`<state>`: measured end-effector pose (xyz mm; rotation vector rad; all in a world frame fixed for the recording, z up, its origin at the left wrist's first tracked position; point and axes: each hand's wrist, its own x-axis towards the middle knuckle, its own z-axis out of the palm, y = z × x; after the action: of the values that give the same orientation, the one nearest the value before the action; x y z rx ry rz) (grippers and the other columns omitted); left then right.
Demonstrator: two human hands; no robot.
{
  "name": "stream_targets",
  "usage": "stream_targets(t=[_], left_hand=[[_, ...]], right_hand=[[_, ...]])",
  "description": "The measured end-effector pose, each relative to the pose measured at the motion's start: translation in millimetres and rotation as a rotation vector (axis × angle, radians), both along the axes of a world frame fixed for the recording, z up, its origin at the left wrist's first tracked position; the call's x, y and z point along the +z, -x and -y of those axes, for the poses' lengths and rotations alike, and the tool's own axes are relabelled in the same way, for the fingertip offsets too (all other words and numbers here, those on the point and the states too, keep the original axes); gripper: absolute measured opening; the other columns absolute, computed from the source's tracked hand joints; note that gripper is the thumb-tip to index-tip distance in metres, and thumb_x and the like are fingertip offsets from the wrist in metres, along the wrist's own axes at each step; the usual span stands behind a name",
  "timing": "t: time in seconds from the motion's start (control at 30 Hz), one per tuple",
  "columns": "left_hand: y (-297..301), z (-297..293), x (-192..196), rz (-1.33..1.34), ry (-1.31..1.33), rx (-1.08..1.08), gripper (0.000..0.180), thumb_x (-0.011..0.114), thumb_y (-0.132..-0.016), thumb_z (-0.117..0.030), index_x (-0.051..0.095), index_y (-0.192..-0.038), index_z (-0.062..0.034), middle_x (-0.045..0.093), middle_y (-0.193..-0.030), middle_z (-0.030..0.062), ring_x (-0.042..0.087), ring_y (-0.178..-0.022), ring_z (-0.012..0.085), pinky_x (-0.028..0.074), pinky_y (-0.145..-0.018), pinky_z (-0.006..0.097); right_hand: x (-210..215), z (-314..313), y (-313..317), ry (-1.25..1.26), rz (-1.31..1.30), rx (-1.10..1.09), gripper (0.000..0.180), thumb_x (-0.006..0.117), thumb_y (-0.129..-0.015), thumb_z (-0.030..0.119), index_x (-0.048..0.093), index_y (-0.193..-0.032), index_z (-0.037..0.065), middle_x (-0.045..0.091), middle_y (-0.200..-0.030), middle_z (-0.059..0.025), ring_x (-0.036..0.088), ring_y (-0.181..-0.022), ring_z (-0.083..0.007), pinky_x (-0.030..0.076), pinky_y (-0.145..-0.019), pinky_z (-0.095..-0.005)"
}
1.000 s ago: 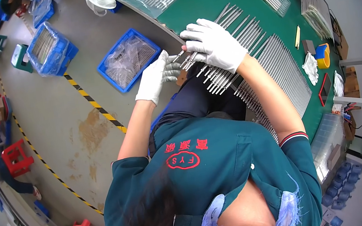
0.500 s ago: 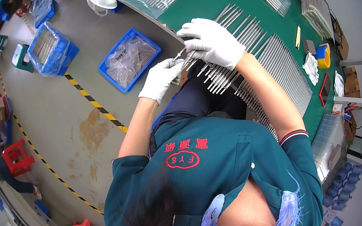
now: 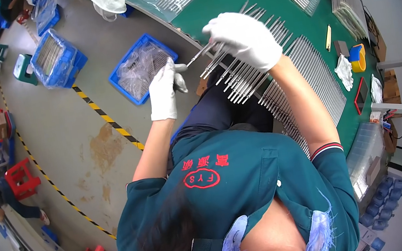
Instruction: Sorting and aligning thin metal rods on a manufacturing workbench.
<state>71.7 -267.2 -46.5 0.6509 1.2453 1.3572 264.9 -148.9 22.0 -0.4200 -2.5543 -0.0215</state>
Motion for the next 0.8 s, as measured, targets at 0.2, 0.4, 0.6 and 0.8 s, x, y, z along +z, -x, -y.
stream_targets(t=[0.2, 0.4, 0.6, 0.8], left_hand=[[2.4, -8.5, -13.8, -0.192, 0.02, -0.024, 0.03, 0.053, -0.094, -0.026, 0.06, -0.114, -0.0037, 0.063, -0.096, 0.0034, 0.057, -0.085, 0.0079, 0.046, -0.073, 0.022], [-13.2, -11.2, -4.5, 0.056, 0.12, -0.204, 0.039, 0.05, -0.096, -0.03, 0.054, -0.122, -0.0008, 0.062, -0.098, 0.0079, 0.058, -0.082, 0.0097, 0.047, -0.069, 0.022], [-12.2, -8.8, -16.5, 0.134, 0.213, -0.236, 0.054, 0.045, -0.096, -0.043, 0.05, -0.125, 0.0032, 0.063, -0.108, 0.0141, 0.061, -0.08, 0.015, 0.052, -0.073, 0.028], [-13.8, -5.7, -12.7, 0.145, 0.157, -0.13, 0.046, 0.045, -0.097, -0.038, 0.052, -0.124, -0.0007, 0.064, -0.101, 0.01, 0.06, -0.079, 0.0113, 0.05, -0.069, 0.024]], right_hand=[[47.4, -22.4, -40.1, 0.336, -1.217, -0.308, 0.012, 0.059, -0.091, 0.011, 0.064, -0.1, 0.004, 0.066, -0.095, -0.0041, 0.06, -0.084, -0.0099, 0.05, -0.079, -0.023], [70.2, -44.9, -105.5, 0.86, -1.517, -0.347, 0.023, 0.048, -0.096, 0.018, 0.044, -0.103, -0.004, 0.059, -0.109, -0.026, 0.061, -0.1, -0.0387, 0.053, -0.089, -0.0475], [-16.8, -40.0, -84.2, 1.392, -1.618, -0.479, 0.026, 0.046, -0.095, 0.009, 0.035, -0.114, -0.006, 0.046, -0.124, -0.0322, 0.051, -0.111, -0.0462, 0.046, -0.095, -0.0549], [-46.5, -43.8, -86.2, 0.559, -0.322, -1.252, 0.049, 0.053, -0.085, 0.047, 0.062, -0.1, 0.001, 0.061, -0.107, -0.0199, 0.057, -0.1, -0.0336, 0.043, -0.089, -0.0402]])
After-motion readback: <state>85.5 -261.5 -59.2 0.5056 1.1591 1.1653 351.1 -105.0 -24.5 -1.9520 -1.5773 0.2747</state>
